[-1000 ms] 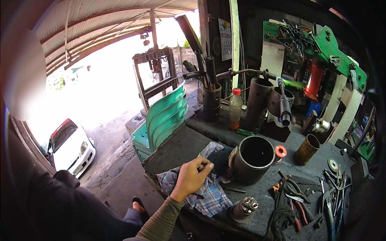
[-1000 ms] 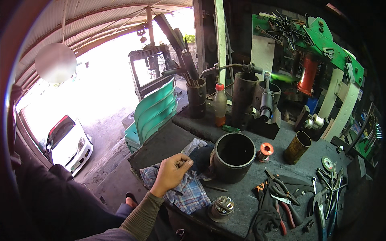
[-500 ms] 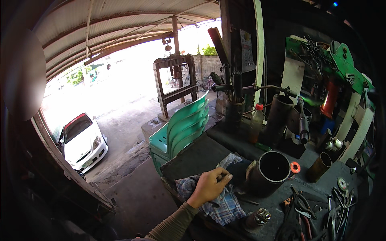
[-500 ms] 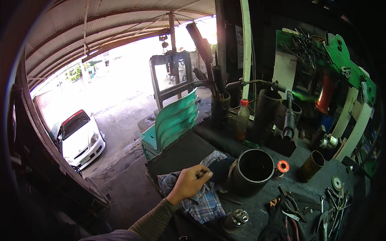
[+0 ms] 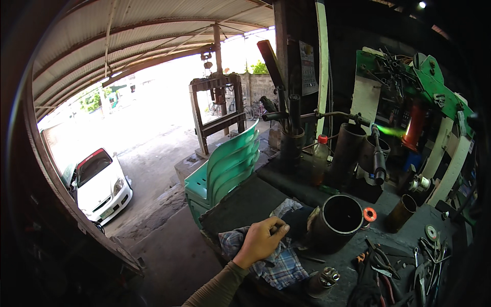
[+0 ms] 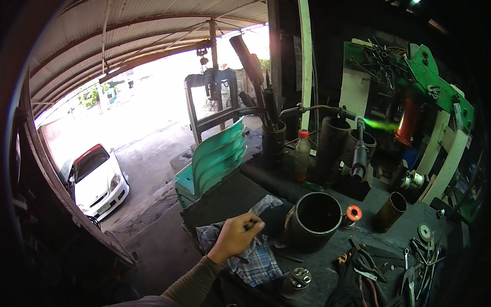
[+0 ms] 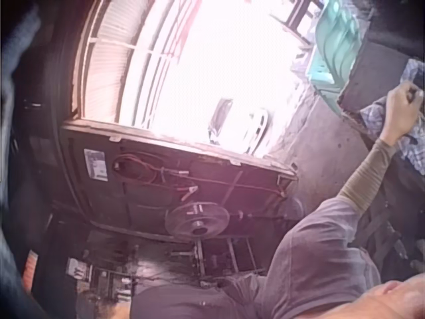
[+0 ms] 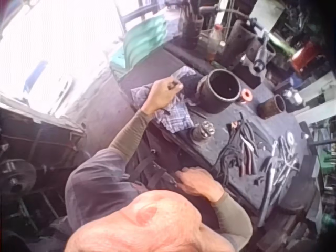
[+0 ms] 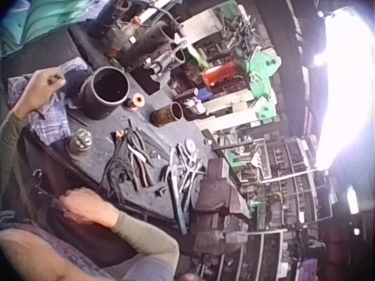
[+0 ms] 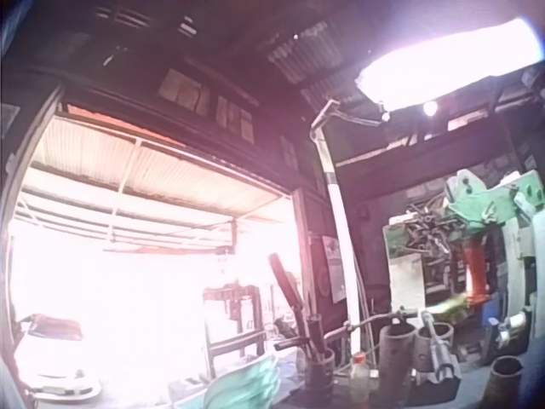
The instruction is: The person uses pliers to adjust small metal contacts on a cylindrical electrical component. They then use a soldering iron to heat the contacts, producing smoke, and continue to adjust the contacts with pliers. The person wipes the component with a cloth during the process.
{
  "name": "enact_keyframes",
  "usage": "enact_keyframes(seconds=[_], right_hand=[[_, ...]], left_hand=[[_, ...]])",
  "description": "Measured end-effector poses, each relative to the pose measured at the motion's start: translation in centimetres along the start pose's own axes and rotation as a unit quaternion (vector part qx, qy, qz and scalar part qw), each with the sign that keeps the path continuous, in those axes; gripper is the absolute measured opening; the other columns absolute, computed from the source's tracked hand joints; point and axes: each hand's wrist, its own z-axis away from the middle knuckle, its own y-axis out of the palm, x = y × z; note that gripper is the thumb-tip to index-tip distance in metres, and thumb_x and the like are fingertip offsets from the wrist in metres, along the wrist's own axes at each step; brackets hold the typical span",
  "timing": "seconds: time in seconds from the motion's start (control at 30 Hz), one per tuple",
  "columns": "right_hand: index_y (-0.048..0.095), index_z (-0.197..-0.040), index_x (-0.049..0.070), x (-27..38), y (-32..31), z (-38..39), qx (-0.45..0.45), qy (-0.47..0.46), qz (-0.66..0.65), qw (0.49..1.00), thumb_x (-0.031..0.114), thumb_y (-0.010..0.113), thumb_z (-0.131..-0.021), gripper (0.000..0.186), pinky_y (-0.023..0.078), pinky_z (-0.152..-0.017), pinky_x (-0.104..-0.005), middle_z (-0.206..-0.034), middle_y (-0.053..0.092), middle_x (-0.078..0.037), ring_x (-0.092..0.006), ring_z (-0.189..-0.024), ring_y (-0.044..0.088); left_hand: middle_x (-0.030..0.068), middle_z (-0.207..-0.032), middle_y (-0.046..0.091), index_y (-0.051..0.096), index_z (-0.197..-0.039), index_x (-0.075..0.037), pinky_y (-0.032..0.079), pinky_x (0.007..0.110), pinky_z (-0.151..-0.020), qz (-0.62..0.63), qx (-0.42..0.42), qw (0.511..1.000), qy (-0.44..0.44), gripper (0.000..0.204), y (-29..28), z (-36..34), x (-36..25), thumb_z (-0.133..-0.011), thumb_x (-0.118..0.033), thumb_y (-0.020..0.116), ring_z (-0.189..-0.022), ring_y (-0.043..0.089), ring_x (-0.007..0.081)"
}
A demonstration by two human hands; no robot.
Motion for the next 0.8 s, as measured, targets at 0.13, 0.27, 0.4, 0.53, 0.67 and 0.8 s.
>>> enact_keyframes(seconds=[0.13, 0.27, 0.4, 0.53, 0.67, 0.8], right_hand=[[0.073, -0.116, 0.006, 0.0, 0.2, -0.1, 0.001, 0.0, 0.0, 1.0, 0.035, 0.072, -0.098, 0.034, 0.059, -0.086, -0.0564, -0.108, 0.076, -0.022, -0.0442, -0.102, 0.075], [0.073, -0.113, 0.005, 0.2, 0.2, -0.2, -0.004, -0.003, 0.006, 1.0, 0.035, 0.071, -0.097, 0.034, 0.059, -0.085, -0.0562, -0.106, 0.076, -0.022, -0.0441, -0.1, 0.075], [0.073, -0.11, 0.005, -0.8, 1.5, -0.2, -0.031, -0.019, 0.008, 0.999, 0.035, 0.071, -0.096, 0.033, 0.06, -0.083, -0.0564, -0.102, 0.076, -0.022, -0.0444, -0.097, 0.075], [0.074, -0.107, 0.003, -1.0, 1.8, -0.4, -0.057, -0.025, 0.009, 0.998, 0.036, 0.071, -0.096, 0.034, 0.06, -0.082, -0.0576, -0.099, 0.077, -0.023, -0.0452, -0.094, 0.076], [0.076, -0.104, 0.001, -0.5, 0.7, -0.6, -0.005, 0.001, -0.017, 1.0, 0.036, 0.071, -0.096, 0.036, 0.06, -0.081, -0.0582, -0.095, 0.077, -0.025, -0.0457, -0.093, 0.076], [0.077, -0.099, 0.001, -0.8, 1.2, -0.9, 0.004, 0.017, 0.004, 1.0, 0.038, 0.07, -0.095, 0.038, 0.061, -0.078, -0.058, -0.091, 0.077, -0.025, -0.0459, -0.09, 0.077]], left_hand=[[0.007, -0.071, 0.065, 0.077, -0.107, 0.0, 0.047, 0.034, -0.062, -0.004, -0.011, 1.0, 0.015, 0.027, -0.1, 0.2, 0.5, -0.102, -0.027, 0.077, -0.062, 0.057, 0.0143], [0.0069, -0.071, 0.066, 0.077, -0.106, 0.0, 0.046, 0.034, -0.061, -0.008, -0.01, 1.0, 0.017, 0.026, -0.3, 0.2, 0.4, -0.102, -0.025, 0.078, -0.063, 0.058, 0.0138], [0.0064, -0.071, 0.066, 0.077, -0.105, 0.001, 0.045, 0.033, -0.059, 0.003, -0.021, 0.999, 0.026, 0.024, 0.4, 0.0, 0.0, -0.102, -0.023, 0.078, -0.062, 0.057, 0.0117], [0.0048, -0.068, 0.065, 0.076, -0.103, 0.002, 0.044, 0.031, -0.057, 0.014, -0.018, 1.0, 0.004, 0.022, -0.2, 0.3, -0.9, -0.102, -0.02, 0.077, -0.061, 0.054, 0.0082], [0.0009, -0.067, 0.062, 0.076, -0.1, 0.005, 0.041, 0.029, -0.057, 0.034, -0.013, 0.999, -0.008, 0.021, 0.0, 0.2, -0.9, -0.102, -0.016, 0.077, -0.062, 0.051, 0.0052], [-0.0013, -0.066, 0.057, 0.075, -0.098, 0.005, 0.039, 0.028, -0.056, 0.027, -0.023, 0.999, 0.024, 0.02, 0.4, 0.0, 0.0, -0.101, -0.015, 0.078, -0.062, 0.046, 0.0049]])
